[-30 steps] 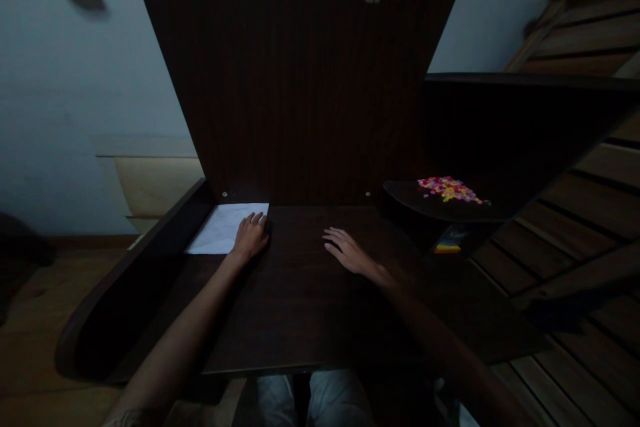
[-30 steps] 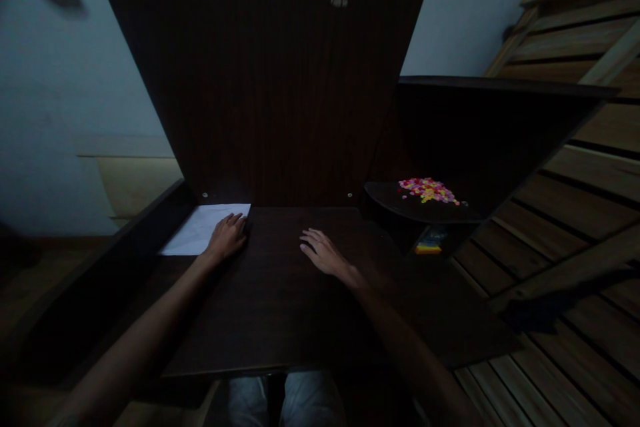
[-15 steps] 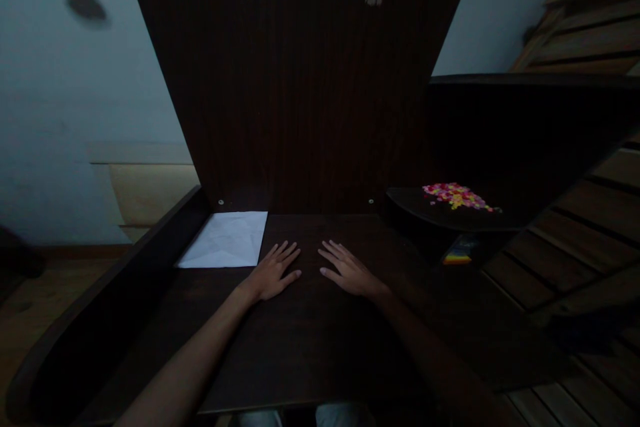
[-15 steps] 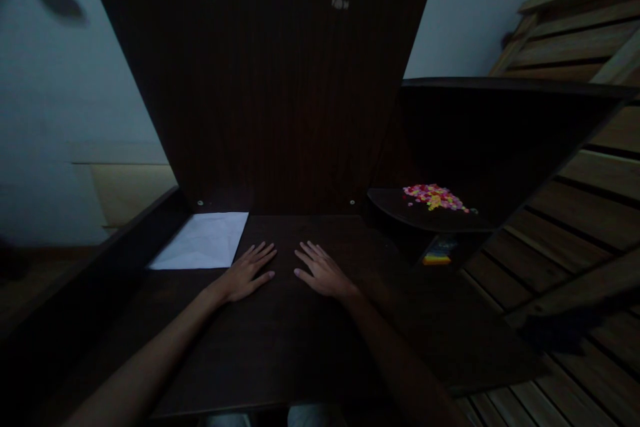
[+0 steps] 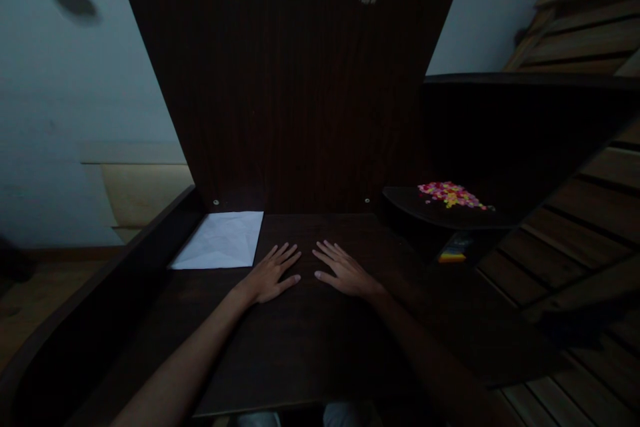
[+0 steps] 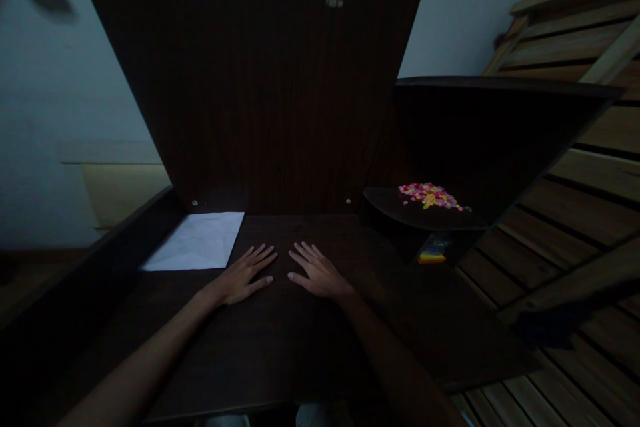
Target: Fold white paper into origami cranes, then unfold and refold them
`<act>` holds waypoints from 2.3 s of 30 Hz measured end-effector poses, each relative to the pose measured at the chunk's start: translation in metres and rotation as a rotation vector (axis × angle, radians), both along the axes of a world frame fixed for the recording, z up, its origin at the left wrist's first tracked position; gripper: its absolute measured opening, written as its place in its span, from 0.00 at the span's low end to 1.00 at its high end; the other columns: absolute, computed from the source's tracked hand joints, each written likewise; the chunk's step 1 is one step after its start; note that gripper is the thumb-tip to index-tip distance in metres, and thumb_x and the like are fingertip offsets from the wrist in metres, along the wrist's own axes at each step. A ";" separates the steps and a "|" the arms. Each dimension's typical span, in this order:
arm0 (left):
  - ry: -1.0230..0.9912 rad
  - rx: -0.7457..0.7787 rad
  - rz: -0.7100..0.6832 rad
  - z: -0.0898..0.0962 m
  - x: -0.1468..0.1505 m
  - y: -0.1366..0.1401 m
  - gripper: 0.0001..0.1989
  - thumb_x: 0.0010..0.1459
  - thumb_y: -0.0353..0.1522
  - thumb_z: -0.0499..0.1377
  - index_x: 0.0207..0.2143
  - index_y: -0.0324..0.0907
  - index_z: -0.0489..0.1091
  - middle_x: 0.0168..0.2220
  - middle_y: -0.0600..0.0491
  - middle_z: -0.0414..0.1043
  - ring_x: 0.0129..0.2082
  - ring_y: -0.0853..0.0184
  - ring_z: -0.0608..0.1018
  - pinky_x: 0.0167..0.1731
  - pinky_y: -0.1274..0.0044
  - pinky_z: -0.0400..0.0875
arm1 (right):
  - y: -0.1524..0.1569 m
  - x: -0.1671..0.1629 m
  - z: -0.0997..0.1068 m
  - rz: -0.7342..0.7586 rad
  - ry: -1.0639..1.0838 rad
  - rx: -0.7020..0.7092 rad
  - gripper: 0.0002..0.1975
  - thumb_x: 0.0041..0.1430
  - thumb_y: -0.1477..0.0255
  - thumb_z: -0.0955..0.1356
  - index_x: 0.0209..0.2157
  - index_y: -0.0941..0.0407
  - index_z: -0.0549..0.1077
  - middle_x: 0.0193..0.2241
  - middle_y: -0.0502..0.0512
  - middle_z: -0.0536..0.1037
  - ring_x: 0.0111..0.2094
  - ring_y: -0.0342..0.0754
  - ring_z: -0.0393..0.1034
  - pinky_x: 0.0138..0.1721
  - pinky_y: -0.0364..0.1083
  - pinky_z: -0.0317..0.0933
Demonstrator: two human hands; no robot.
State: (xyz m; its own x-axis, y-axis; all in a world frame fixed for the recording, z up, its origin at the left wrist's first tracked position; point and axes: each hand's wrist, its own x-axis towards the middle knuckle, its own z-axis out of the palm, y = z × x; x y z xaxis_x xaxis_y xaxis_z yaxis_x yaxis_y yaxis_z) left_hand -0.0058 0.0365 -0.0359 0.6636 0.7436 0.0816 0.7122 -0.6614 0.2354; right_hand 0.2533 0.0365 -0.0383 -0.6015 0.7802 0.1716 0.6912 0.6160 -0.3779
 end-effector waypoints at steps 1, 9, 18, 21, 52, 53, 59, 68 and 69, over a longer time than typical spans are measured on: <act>-0.004 0.009 -0.001 -0.001 0.000 0.001 0.32 0.64 0.49 0.43 0.66 0.47 0.46 0.67 0.48 0.44 0.67 0.57 0.47 0.63 0.58 0.43 | 0.000 0.000 0.000 0.000 0.001 0.001 0.32 0.63 0.53 0.59 0.64 0.52 0.55 0.66 0.58 0.51 0.67 0.54 0.42 0.66 0.59 0.38; -0.004 0.012 0.009 -0.001 -0.002 0.002 0.33 0.63 0.50 0.43 0.66 0.49 0.45 0.68 0.48 0.43 0.67 0.55 0.46 0.63 0.57 0.42 | -0.002 -0.001 0.002 0.003 -0.011 -0.006 0.32 0.62 0.51 0.59 0.64 0.51 0.55 0.66 0.57 0.49 0.67 0.54 0.41 0.66 0.59 0.37; -0.009 0.024 0.005 -0.005 -0.003 0.004 0.32 0.63 0.50 0.44 0.66 0.50 0.45 0.68 0.49 0.44 0.67 0.56 0.47 0.63 0.59 0.42 | 0.000 0.000 0.000 0.005 0.002 -0.019 0.32 0.62 0.51 0.59 0.63 0.50 0.55 0.66 0.57 0.51 0.67 0.54 0.41 0.66 0.59 0.37; -0.007 0.024 0.008 -0.004 -0.003 0.004 0.32 0.63 0.50 0.44 0.66 0.49 0.46 0.67 0.49 0.44 0.67 0.56 0.48 0.63 0.58 0.43 | 0.000 0.000 0.000 0.001 0.001 -0.023 0.32 0.62 0.51 0.59 0.63 0.50 0.55 0.66 0.57 0.51 0.67 0.54 0.41 0.66 0.59 0.37; 0.032 -0.042 0.043 0.003 0.001 0.001 0.35 0.62 0.53 0.41 0.66 0.46 0.46 0.68 0.48 0.42 0.68 0.56 0.45 0.64 0.59 0.40 | 0.000 -0.001 0.005 -0.021 -0.049 -0.082 0.35 0.61 0.48 0.58 0.64 0.52 0.55 0.66 0.57 0.49 0.68 0.54 0.38 0.66 0.57 0.35; 0.033 -0.044 0.042 0.003 0.001 0.001 0.35 0.62 0.53 0.41 0.66 0.46 0.46 0.68 0.48 0.42 0.68 0.56 0.45 0.64 0.59 0.40 | 0.000 -0.001 0.004 -0.019 -0.047 -0.082 0.35 0.61 0.48 0.58 0.64 0.52 0.55 0.66 0.57 0.49 0.68 0.54 0.38 0.66 0.57 0.35; 0.029 -0.035 0.035 0.002 0.000 0.002 0.35 0.62 0.52 0.41 0.66 0.47 0.46 0.68 0.48 0.42 0.67 0.56 0.45 0.64 0.59 0.41 | 0.001 -0.001 0.003 -0.018 -0.042 -0.066 0.34 0.61 0.49 0.58 0.64 0.52 0.55 0.66 0.58 0.49 0.67 0.54 0.39 0.66 0.58 0.36; 0.026 -0.016 0.027 0.001 0.000 0.003 0.34 0.63 0.52 0.41 0.66 0.47 0.45 0.68 0.48 0.43 0.67 0.56 0.46 0.64 0.58 0.42 | 0.001 -0.001 0.003 -0.020 -0.047 -0.072 0.35 0.61 0.49 0.58 0.64 0.53 0.55 0.66 0.58 0.49 0.67 0.55 0.39 0.66 0.58 0.35; 0.029 -0.018 0.029 0.001 0.000 0.003 0.34 0.63 0.52 0.41 0.66 0.47 0.45 0.68 0.48 0.43 0.67 0.56 0.46 0.63 0.58 0.42 | 0.001 -0.001 0.003 -0.021 -0.044 -0.072 0.35 0.61 0.49 0.58 0.64 0.53 0.55 0.66 0.58 0.49 0.67 0.54 0.39 0.66 0.58 0.35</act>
